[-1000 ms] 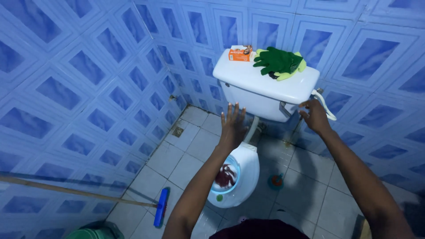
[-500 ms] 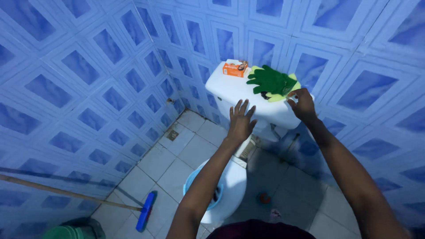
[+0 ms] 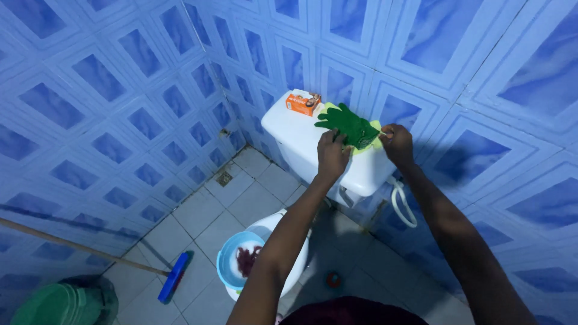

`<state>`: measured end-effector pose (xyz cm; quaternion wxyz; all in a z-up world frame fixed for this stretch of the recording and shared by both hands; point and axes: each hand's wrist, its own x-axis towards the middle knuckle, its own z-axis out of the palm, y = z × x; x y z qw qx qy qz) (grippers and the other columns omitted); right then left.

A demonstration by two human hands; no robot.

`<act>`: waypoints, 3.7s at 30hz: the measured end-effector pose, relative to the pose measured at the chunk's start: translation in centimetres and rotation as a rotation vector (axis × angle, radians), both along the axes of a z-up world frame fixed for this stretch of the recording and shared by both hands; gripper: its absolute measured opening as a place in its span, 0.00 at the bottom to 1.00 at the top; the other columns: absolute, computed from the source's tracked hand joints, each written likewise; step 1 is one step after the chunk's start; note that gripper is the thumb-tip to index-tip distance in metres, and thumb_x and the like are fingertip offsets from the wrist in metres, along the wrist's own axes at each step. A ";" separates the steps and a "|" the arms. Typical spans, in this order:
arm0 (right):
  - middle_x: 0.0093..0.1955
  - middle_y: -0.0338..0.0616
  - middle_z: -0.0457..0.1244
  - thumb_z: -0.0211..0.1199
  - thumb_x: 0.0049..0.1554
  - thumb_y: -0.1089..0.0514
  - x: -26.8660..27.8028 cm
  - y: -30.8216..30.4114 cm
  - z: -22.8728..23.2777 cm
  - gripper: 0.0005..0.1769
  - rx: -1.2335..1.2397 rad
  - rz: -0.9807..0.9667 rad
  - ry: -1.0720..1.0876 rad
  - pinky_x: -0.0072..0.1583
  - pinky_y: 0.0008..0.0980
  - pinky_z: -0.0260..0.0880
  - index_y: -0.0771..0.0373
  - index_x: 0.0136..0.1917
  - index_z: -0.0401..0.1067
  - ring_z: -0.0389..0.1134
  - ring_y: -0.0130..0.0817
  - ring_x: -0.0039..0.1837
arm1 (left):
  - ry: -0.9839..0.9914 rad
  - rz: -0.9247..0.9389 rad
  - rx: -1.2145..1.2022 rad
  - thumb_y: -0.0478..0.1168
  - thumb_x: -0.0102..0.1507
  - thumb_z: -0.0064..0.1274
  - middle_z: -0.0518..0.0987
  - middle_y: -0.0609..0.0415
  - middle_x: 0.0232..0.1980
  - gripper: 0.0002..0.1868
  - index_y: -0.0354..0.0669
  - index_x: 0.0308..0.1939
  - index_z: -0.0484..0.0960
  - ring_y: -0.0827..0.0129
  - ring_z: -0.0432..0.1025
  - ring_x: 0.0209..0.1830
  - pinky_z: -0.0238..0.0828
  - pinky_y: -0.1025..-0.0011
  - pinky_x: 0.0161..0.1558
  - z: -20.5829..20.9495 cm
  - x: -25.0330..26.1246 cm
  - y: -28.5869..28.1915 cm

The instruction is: Scrubbing bathroom tiled walls and cleaning the toilet bowl with detergents.

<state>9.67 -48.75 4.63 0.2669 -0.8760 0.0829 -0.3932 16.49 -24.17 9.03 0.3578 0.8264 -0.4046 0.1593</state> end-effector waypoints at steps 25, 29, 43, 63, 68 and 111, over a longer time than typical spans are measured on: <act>0.44 0.54 0.72 0.74 0.51 0.56 4.1 1.6 0.4 0.15 0.172 -0.072 0.306 0.51 0.42 0.73 0.63 0.50 0.80 0.75 0.47 0.47 | 0.193 0.209 -0.115 0.44 0.65 0.57 0.74 0.40 0.53 0.11 0.41 0.44 0.82 0.44 0.69 0.57 0.68 0.51 0.59 -5.8 6.7 -9.0; 0.45 0.52 0.73 0.74 0.52 0.55 4.4 1.5 0.0 0.16 0.263 -0.032 0.275 0.50 0.37 0.74 0.63 0.52 0.80 0.76 0.41 0.46 | 0.276 0.162 -0.147 0.48 0.52 0.67 0.71 0.35 0.51 0.26 0.35 0.46 0.78 0.41 0.67 0.53 0.67 0.49 0.53 0.1 3.6 -7.1; 0.42 0.47 0.68 0.63 0.64 0.59 5.3 0.4 1.3 0.09 0.612 0.027 0.093 0.38 0.33 0.71 0.65 0.56 0.71 0.71 0.33 0.35 | 0.328 0.306 -0.526 0.43 0.67 0.53 0.78 0.40 0.42 0.12 0.36 0.44 0.77 0.47 0.74 0.45 0.70 0.56 0.48 -3.3 14.9 -7.5; 0.46 0.43 0.67 0.62 0.62 0.64 10.5 6.9 10.5 0.10 0.780 0.318 0.070 0.43 0.30 0.69 0.66 0.58 0.73 0.67 0.27 0.45 | 0.908 0.096 -0.854 0.47 0.73 0.49 0.78 0.50 0.40 0.17 0.33 0.48 0.78 0.70 0.73 0.35 0.73 0.67 0.35 -1.3 14.9 -1.8; 0.57 0.47 0.70 0.51 0.65 0.67 12.9 7.6 8.8 0.19 0.919 0.658 0.155 0.55 0.31 0.78 0.67 0.68 0.69 0.74 0.34 0.54 | 0.896 -0.029 -0.724 0.38 0.60 0.63 0.83 0.53 0.46 0.21 0.39 0.56 0.77 0.71 0.77 0.42 0.76 0.70 0.42 2.6 11.4 -1.5; 0.50 0.51 0.71 0.65 0.50 0.64 4.4 6.4 20.8 0.21 0.036 0.485 0.342 0.57 0.38 0.72 0.65 0.58 0.73 0.74 0.42 0.52 | 0.726 0.125 -0.435 0.37 0.62 0.56 0.83 0.43 0.54 0.24 0.42 0.63 0.75 0.60 0.80 0.51 0.76 0.64 0.52 2.4 15.1 1.2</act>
